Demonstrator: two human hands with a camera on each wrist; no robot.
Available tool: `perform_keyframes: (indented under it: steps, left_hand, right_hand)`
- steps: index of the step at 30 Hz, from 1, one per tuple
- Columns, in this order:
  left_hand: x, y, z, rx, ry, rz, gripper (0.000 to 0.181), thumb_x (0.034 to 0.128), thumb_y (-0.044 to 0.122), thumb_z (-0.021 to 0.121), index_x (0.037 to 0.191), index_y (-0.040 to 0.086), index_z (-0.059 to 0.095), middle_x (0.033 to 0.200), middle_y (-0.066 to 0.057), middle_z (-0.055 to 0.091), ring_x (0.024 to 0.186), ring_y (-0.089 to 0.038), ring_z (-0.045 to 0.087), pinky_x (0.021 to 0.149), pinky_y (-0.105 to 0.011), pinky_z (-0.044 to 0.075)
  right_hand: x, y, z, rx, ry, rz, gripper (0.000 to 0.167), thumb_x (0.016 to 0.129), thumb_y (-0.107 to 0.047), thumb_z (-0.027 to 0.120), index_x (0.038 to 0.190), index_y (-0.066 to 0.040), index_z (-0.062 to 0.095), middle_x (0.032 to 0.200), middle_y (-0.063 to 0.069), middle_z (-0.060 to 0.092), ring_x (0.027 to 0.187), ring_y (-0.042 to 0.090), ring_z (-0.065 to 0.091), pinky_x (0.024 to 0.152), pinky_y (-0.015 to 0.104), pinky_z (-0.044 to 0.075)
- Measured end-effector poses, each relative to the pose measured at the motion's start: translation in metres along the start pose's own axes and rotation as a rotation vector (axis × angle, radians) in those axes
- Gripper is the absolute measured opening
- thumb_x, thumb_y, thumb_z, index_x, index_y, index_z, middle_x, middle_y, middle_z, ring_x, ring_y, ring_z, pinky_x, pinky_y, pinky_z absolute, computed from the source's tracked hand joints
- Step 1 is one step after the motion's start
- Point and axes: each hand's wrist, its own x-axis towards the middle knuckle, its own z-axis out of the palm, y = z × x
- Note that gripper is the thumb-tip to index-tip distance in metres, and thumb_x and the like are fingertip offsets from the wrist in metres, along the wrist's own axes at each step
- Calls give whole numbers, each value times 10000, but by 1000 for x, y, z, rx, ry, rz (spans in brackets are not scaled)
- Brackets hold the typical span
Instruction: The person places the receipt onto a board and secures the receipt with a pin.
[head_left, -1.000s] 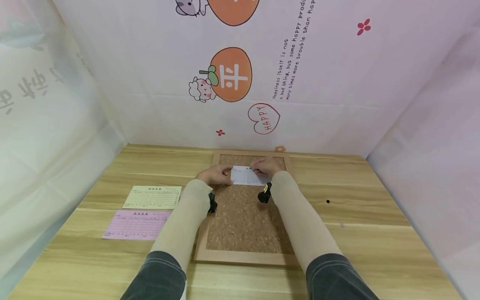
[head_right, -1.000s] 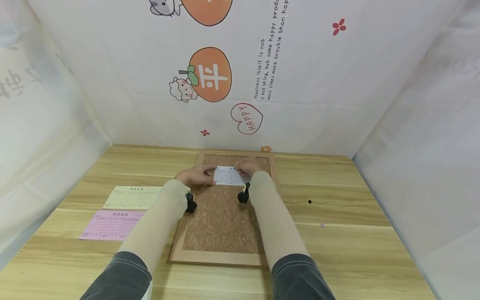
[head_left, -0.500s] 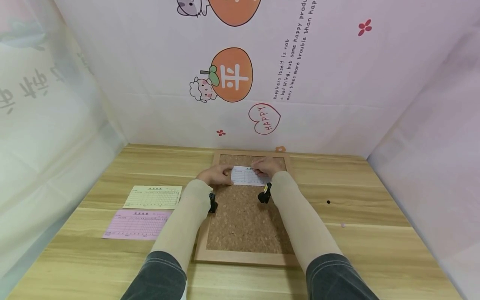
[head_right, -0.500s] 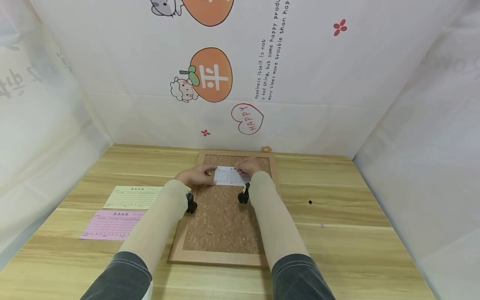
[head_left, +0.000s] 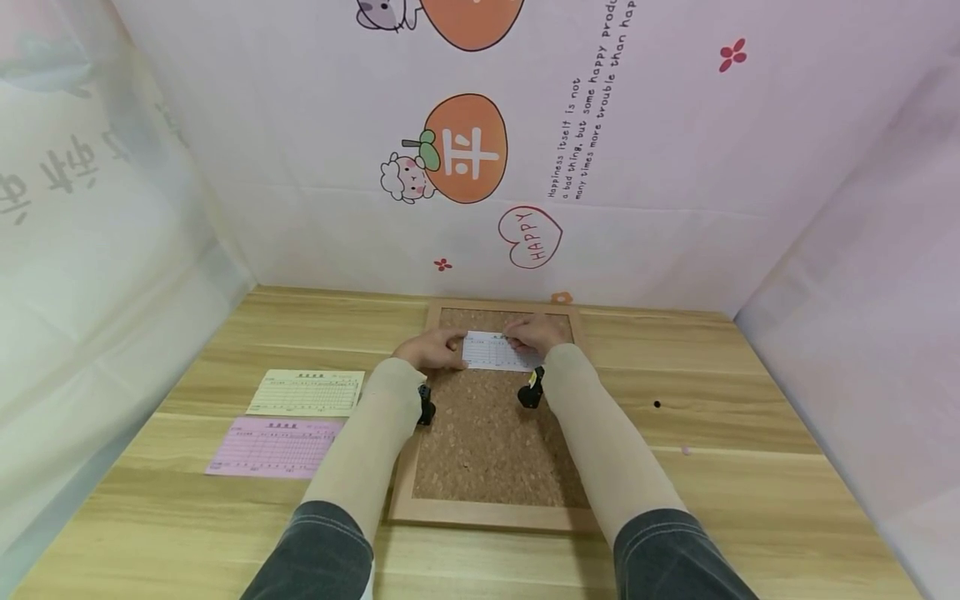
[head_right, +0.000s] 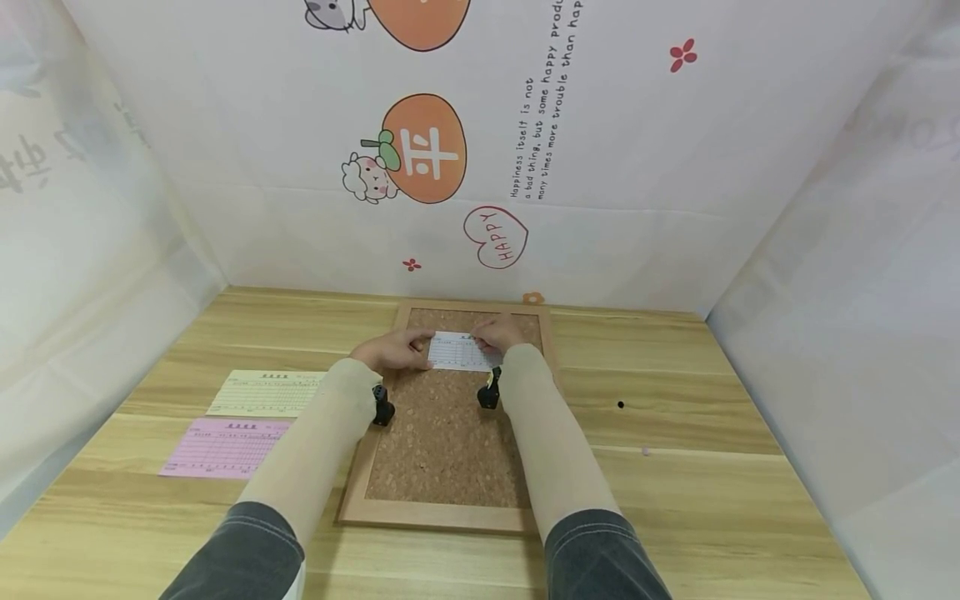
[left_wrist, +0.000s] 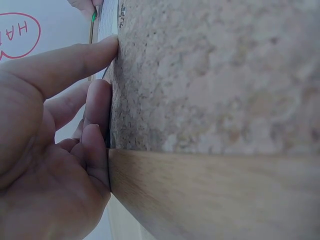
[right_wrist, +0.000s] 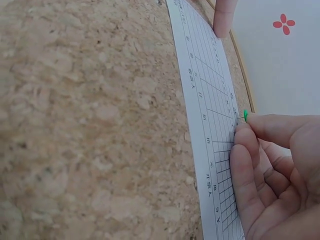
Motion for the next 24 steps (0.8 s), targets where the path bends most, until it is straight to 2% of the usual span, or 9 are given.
perform_keyframes:
  steps: [7, 14, 18, 24]
  left_hand:
    - [1, -1, 0, -6, -13, -12, 694, 951, 71, 657, 1560, 41, 325, 1258, -162, 483, 934, -216, 471, 684, -271, 428]
    - [-1, 1, 0, -11, -13, -10, 693, 946, 71, 666, 1555, 40, 336, 1303, -177, 483, 965, -225, 480, 693, -276, 434]
    - [-2, 1, 0, -17, -10, -10, 685, 953, 73, 662, 1555, 41, 338, 1302, -181, 484, 959, -226, 481, 691, -279, 433]
    - [-1, 1, 0, 1, -8, -10, 687, 955, 78, 658, 1557, 36, 329, 1246, -162, 483, 928, -215, 465, 685, -276, 425]
  right_hand:
    - [-3, -1, -1, -22, -1, -15, 196, 965, -183, 689, 1076, -31, 747, 872, 39, 691, 722, 103, 601, 648, 230, 499]
    - [-3, -2, 0, -124, 18, -23, 168, 954, -215, 696, 896, -60, 725, 736, -6, 623, 665, 114, 535, 673, 277, 446]
    - [-2, -2, 1, -151, 28, -20, 186, 948, -219, 699, 853, -59, 711, 708, -13, 601, 650, 118, 521, 661, 281, 434]
    - [-3, -2, 1, -98, 26, -5, 154, 957, -197, 693, 989, -57, 747, 781, 3, 657, 675, 108, 554, 653, 260, 466]
